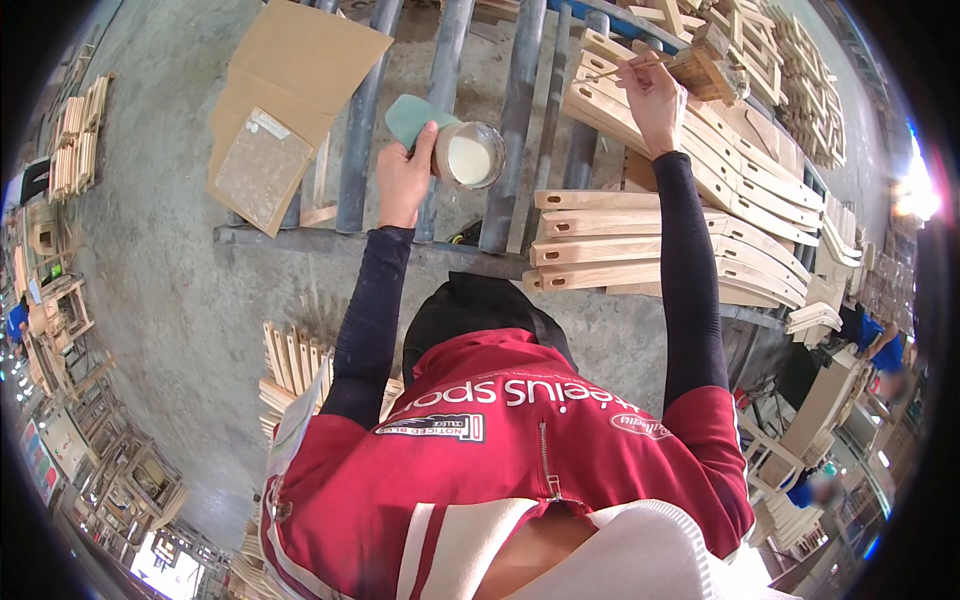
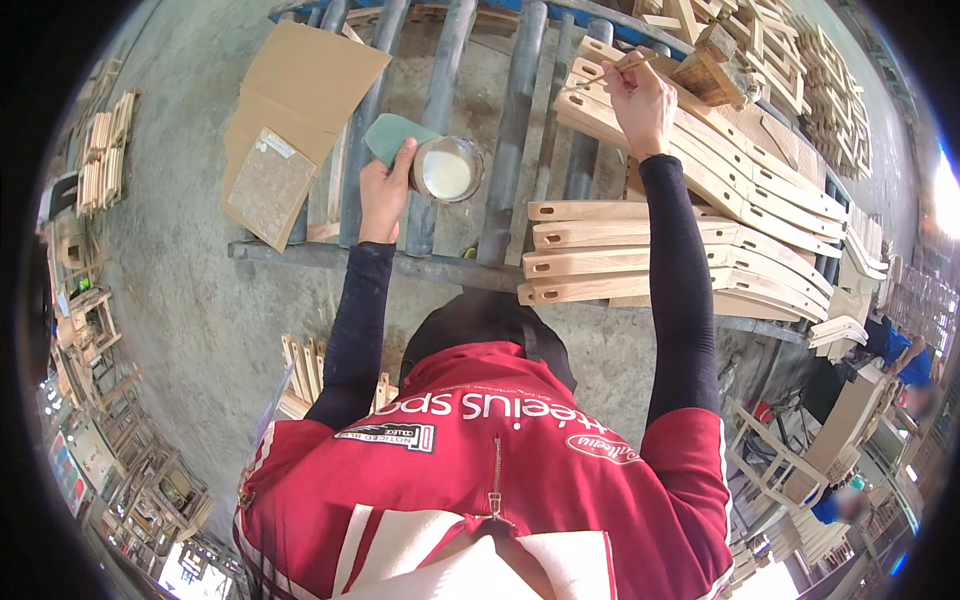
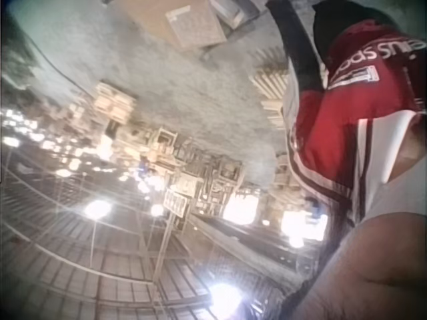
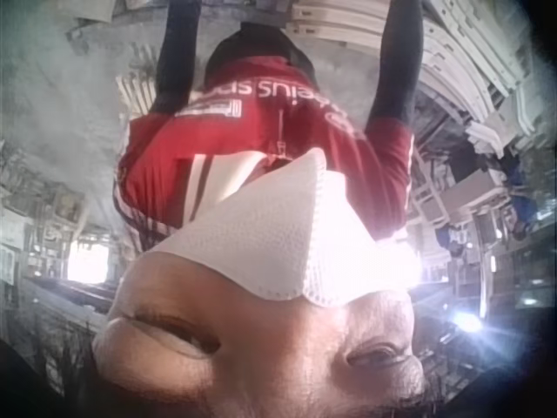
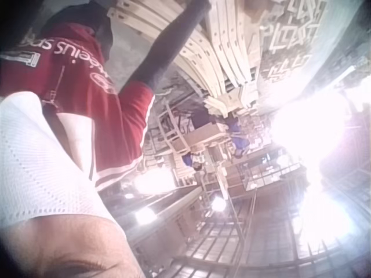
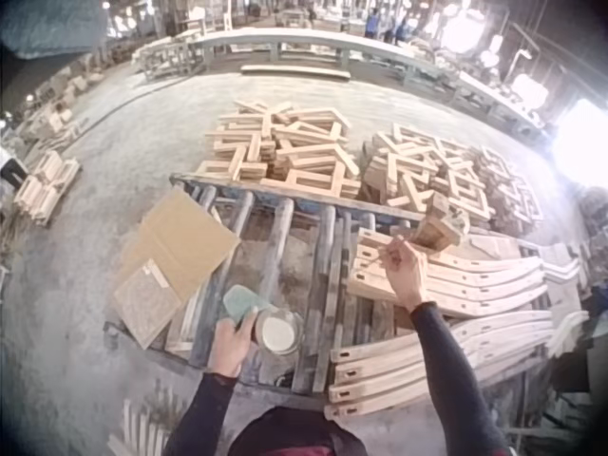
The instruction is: The person applies a white liquid to the slots of curved wooden pieces using a small brush and container. After applying the liquid, the person stacks the treated pieces on a metal rack.
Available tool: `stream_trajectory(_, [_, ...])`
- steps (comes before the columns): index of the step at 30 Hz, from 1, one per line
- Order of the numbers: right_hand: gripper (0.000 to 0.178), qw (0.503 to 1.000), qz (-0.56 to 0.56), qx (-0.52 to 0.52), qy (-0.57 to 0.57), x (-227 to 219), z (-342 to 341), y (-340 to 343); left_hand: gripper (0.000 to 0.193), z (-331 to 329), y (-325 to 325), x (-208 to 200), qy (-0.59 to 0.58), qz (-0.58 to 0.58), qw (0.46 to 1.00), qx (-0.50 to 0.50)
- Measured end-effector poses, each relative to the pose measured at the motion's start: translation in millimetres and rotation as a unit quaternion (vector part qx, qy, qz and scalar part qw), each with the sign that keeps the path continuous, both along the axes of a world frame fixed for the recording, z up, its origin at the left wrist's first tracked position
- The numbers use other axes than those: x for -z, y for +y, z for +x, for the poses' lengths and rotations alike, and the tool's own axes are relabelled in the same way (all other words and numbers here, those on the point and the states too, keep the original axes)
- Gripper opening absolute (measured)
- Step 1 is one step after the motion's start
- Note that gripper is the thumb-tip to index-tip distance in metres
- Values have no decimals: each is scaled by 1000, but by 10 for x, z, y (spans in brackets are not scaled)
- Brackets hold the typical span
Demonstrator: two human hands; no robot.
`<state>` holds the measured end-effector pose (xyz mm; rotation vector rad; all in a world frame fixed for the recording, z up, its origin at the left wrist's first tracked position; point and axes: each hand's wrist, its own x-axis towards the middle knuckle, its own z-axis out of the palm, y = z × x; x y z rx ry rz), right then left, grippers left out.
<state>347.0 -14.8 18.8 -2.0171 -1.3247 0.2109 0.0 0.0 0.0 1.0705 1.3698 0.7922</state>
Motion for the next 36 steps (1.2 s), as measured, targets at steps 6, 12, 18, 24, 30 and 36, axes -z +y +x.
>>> stream_trajectory(6, [17,998,13,-26,57,-44,25,-91,47,12,73,22,12,33,999,5])
stream_trajectory(12, [19,963,96,-83,240,-368,-48,-382,49,162,203,142,2,92,995,26])
stream_trajectory(18, [15,938,45,-125,320,-762,-878,-789,44,403,267,-144,-21,116,993,28])
stream_trajectory(24, [13,959,9,-132,251,-638,-994,-893,40,540,234,-239,-51,153,986,37])
stream_trajectory(30, [13,894,21,-59,444,-647,-969,-912,40,549,228,-154,-71,139,987,43])
stream_trajectory(36, [16,835,49,-15,547,-652,-967,-871,39,605,202,-163,-97,134,986,28])
